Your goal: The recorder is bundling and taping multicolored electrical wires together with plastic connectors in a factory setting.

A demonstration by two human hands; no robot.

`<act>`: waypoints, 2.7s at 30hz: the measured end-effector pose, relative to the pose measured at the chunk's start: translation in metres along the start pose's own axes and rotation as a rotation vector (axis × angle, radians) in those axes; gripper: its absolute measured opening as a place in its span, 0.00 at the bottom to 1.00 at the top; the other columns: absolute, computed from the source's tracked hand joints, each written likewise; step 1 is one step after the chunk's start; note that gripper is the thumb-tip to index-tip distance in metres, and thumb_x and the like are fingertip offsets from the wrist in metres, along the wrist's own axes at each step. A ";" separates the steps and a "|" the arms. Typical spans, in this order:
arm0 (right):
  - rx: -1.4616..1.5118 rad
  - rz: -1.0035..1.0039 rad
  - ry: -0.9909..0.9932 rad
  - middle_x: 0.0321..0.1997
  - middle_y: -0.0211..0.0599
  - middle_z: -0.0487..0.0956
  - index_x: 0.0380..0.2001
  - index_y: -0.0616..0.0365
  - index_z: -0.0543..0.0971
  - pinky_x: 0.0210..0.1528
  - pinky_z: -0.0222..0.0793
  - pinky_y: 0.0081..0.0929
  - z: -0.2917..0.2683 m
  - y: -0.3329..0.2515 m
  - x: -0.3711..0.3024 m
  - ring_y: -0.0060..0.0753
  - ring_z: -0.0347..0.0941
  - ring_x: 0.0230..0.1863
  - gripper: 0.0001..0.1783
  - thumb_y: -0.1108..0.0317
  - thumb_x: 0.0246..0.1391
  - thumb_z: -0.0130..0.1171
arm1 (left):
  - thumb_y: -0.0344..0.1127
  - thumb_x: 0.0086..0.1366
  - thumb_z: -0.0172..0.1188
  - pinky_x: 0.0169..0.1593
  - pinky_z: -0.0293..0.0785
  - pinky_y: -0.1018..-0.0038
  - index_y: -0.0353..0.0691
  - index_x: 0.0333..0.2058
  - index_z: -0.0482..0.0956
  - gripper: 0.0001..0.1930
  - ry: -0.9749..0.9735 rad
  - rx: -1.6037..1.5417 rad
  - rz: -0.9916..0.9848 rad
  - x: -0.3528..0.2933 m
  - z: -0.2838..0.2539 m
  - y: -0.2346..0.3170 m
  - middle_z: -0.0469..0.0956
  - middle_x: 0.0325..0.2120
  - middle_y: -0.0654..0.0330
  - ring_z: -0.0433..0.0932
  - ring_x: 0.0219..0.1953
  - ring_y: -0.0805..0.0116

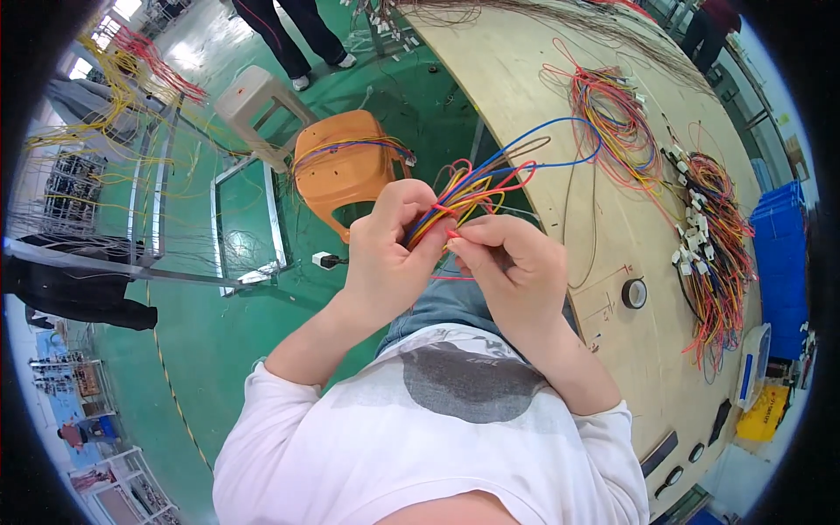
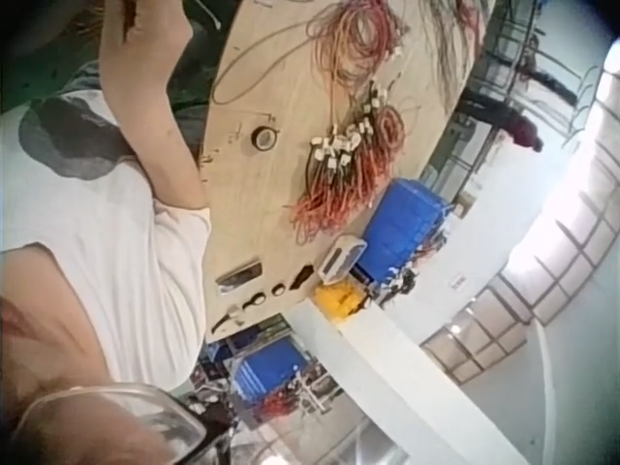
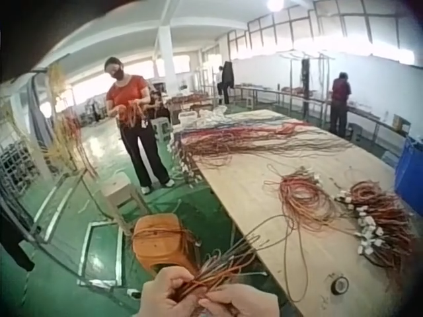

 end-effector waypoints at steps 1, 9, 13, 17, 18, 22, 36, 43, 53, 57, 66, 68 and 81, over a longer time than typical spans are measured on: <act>-0.002 0.001 0.005 0.23 0.36 0.74 0.23 0.62 0.74 0.22 0.65 0.17 0.001 0.002 0.002 0.24 0.71 0.23 0.04 0.76 0.40 0.59 | 0.21 0.53 0.53 0.23 0.65 0.85 0.36 0.34 0.63 0.11 -0.004 -0.020 -0.030 0.002 -0.002 -0.001 0.73 0.19 0.60 0.70 0.21 0.82; -0.045 0.107 -0.185 0.19 0.33 0.72 0.18 0.64 0.74 0.23 0.61 0.15 0.013 -0.003 0.015 0.21 0.66 0.21 0.06 0.73 0.38 0.61 | 0.21 0.53 0.51 0.24 0.71 0.80 0.35 0.31 0.65 0.07 0.065 0.005 -0.038 -0.009 -0.013 0.017 0.70 0.24 0.61 0.74 0.23 0.75; 0.012 0.307 -0.191 0.18 0.27 0.71 0.20 0.64 0.74 0.21 0.58 0.13 0.009 0.004 0.028 0.16 0.63 0.20 0.04 0.75 0.42 0.56 | 0.23 0.50 0.54 0.28 0.70 0.76 0.35 0.31 0.68 0.08 -0.020 -0.190 -0.236 0.004 -0.009 0.010 0.70 0.23 0.55 0.73 0.26 0.72; 0.157 0.262 -0.241 0.22 0.28 0.72 0.23 0.64 0.72 0.26 0.60 0.11 0.028 0.016 0.028 0.15 0.64 0.24 0.04 0.75 0.47 0.54 | 0.22 0.49 0.49 0.21 0.63 0.72 0.36 0.32 0.63 0.10 0.209 0.051 0.017 -0.017 -0.024 0.020 0.67 0.18 0.55 0.67 0.18 0.67; 0.099 0.223 -0.191 0.23 0.28 0.72 0.22 0.64 0.72 0.27 0.61 0.11 0.038 0.013 0.031 0.15 0.64 0.24 0.04 0.75 0.48 0.54 | 0.22 0.49 0.50 0.21 0.63 0.72 0.35 0.31 0.63 0.10 0.228 0.079 -0.008 -0.017 -0.028 0.025 0.66 0.17 0.55 0.66 0.17 0.65; 0.194 0.139 -0.058 0.24 0.28 0.70 0.24 0.61 0.68 0.30 0.60 0.11 0.050 0.027 0.030 0.16 0.64 0.26 0.04 0.77 0.48 0.53 | 0.24 0.49 0.53 0.25 0.64 0.71 0.35 0.32 0.63 0.11 0.291 0.096 0.038 -0.023 -0.020 0.012 0.67 0.20 0.53 0.68 0.21 0.57; -0.105 -0.078 -0.166 0.35 0.33 0.71 0.38 0.66 0.70 0.33 0.63 0.13 0.009 0.030 0.043 0.19 0.67 0.30 0.09 0.75 0.52 0.47 | 0.25 0.52 0.51 0.26 0.65 0.66 0.34 0.29 0.62 0.08 -0.248 0.035 -0.011 -0.001 -0.034 0.014 0.72 0.22 0.49 0.71 0.26 0.48; -0.268 -0.202 -0.303 0.35 0.31 0.69 0.34 0.67 0.72 0.24 0.58 0.10 0.008 0.017 0.044 0.18 0.64 0.28 0.07 0.76 0.52 0.48 | 0.27 0.53 0.50 0.25 0.65 0.64 0.35 0.30 0.62 0.07 -0.187 0.224 0.008 0.003 -0.043 0.021 0.70 0.20 0.49 0.71 0.25 0.47; -0.567 -0.570 -0.370 0.32 0.38 0.70 0.33 0.64 0.75 0.29 0.64 0.20 0.006 -0.003 0.047 0.29 0.67 0.30 0.09 0.78 0.46 0.54 | 0.28 0.54 0.49 0.24 0.65 0.65 0.36 0.30 0.63 0.06 -0.198 0.310 0.021 0.002 -0.046 0.026 0.70 0.19 0.51 0.70 0.23 0.49; -0.410 -0.415 -0.363 0.28 0.40 0.72 0.26 0.61 0.77 0.31 0.66 0.25 0.016 -0.010 0.048 0.36 0.69 0.30 0.08 0.76 0.37 0.60 | 0.28 0.52 0.51 0.34 0.66 0.72 0.33 0.33 0.66 0.09 -0.095 0.035 0.081 -0.004 -0.044 -0.001 0.66 0.28 0.52 0.69 0.30 0.62; 0.010 -0.042 -0.464 0.28 0.36 0.71 0.26 0.65 0.74 0.30 0.67 0.18 0.012 -0.015 0.057 0.27 0.70 0.29 0.05 0.78 0.40 0.57 | 0.25 0.52 0.57 0.30 0.67 0.83 0.36 0.35 0.61 0.14 -0.200 -0.222 -0.042 -0.015 -0.053 0.004 0.72 0.27 0.63 0.70 0.27 0.81; 0.000 -0.042 -0.455 0.30 0.35 0.70 0.27 0.64 0.74 0.29 0.67 0.19 0.005 -0.015 0.056 0.28 0.70 0.28 0.05 0.77 0.42 0.56 | 0.26 0.53 0.57 0.27 0.65 0.85 0.36 0.35 0.61 0.14 -0.202 -0.285 -0.146 -0.014 -0.052 0.004 0.73 0.25 0.63 0.69 0.25 0.83; -0.366 -0.459 -0.341 0.29 0.37 0.70 0.27 0.59 0.73 0.28 0.68 0.28 -0.001 -0.035 0.042 0.38 0.70 0.27 0.06 0.73 0.41 0.56 | 0.28 0.58 0.51 0.19 0.60 0.83 0.36 0.32 0.60 0.08 -0.034 -0.006 -0.037 -0.011 -0.042 0.004 0.71 0.17 0.60 0.67 0.18 0.81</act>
Point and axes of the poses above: each hand's wrist, its own x-axis towards the middle knuckle, its own z-axis out of the palm, y = z × x, the point moved 1 cm from there along x, towards the middle knuckle
